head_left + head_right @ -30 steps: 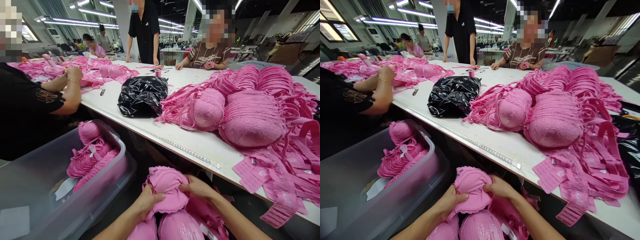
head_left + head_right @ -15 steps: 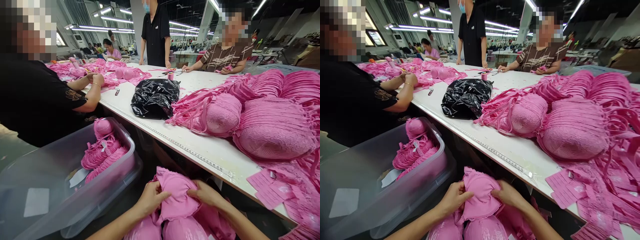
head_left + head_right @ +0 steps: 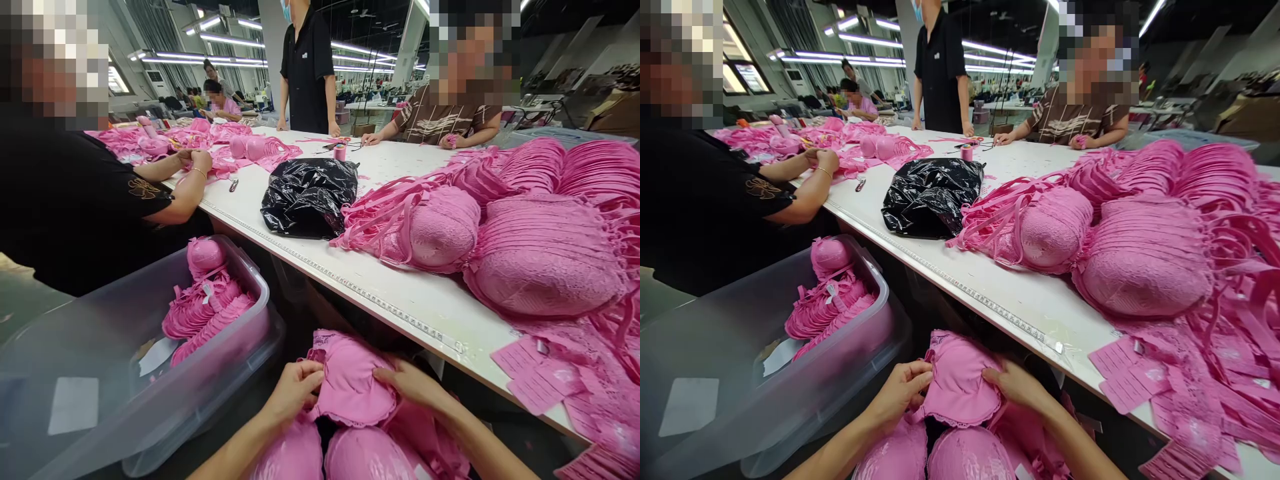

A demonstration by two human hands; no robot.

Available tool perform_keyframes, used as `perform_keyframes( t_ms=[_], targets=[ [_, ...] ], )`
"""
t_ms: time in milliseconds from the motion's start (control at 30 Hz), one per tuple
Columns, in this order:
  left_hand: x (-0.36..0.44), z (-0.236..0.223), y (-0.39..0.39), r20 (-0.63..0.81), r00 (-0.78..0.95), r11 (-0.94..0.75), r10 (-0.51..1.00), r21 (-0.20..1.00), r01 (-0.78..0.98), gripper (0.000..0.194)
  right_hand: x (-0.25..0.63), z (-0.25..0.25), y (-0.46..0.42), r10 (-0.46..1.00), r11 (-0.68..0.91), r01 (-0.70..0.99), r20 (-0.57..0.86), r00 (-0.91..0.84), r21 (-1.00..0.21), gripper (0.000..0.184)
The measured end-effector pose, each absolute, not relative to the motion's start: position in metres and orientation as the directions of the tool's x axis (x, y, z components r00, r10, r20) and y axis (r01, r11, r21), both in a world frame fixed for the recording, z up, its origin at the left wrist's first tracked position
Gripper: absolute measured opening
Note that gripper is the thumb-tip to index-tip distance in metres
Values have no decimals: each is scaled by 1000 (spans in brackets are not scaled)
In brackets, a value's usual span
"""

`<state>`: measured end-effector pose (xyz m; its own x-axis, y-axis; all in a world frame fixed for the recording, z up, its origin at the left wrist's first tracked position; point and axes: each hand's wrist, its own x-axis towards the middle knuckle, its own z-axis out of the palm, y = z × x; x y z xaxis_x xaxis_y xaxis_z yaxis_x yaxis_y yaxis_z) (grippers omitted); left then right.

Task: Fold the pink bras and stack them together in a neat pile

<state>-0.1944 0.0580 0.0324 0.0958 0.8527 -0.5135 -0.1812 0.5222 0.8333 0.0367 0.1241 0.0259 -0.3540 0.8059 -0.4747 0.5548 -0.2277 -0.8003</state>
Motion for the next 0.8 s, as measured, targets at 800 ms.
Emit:
perform_keyframes(
  t_ms=[800],
  targets=[
    [-194,14,71,-352,25,353,936,933,-73,11,34,40,132,725,-208,530,-493,-481,-822,51]
  ],
)
